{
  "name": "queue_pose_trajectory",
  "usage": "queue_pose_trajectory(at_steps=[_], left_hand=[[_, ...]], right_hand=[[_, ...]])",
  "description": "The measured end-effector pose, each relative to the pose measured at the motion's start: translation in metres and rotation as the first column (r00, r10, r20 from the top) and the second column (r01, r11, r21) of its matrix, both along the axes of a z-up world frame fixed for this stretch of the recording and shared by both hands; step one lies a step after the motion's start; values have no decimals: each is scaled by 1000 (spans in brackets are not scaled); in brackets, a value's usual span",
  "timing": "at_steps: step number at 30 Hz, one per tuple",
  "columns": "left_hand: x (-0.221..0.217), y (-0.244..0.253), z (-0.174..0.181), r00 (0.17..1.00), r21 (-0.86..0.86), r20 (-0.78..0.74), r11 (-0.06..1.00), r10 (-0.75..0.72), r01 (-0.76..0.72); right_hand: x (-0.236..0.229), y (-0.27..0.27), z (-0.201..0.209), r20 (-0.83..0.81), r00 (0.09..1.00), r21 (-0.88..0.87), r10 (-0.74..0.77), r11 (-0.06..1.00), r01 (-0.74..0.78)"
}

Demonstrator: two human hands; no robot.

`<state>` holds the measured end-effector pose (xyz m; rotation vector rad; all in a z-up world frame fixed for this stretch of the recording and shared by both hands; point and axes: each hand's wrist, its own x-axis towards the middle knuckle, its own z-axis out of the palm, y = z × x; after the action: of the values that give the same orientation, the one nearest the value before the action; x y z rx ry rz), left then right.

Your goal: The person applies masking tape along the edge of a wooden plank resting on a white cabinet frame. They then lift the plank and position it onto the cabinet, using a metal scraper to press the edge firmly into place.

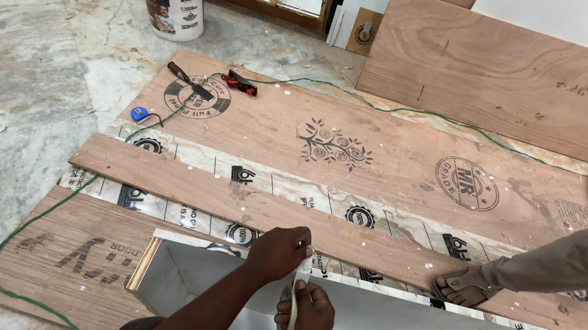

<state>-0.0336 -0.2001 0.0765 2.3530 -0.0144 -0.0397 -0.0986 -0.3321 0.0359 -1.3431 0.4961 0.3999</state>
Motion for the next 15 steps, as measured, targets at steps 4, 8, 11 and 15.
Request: queue_pose_trajectory(at_steps=[4,8,11,15], left_hand=[[6,0,-9,999,11,-37,1000,12,-11],[21,6,-32,998,21,-55,999,-37,38],[37,12,-65,984,6,-160,997,-78,80],[79,19,-122,919,176,-2,904,-395,389]], right_hand=[[7,2,-18,12,999,-39,-38,998,39],[9,2,-32,21,999,-48,-25,999,26],[13,2,-36,15,1000,-88,-27,996,29],[16,4,-36,32,999,-122,-29,992,33]])
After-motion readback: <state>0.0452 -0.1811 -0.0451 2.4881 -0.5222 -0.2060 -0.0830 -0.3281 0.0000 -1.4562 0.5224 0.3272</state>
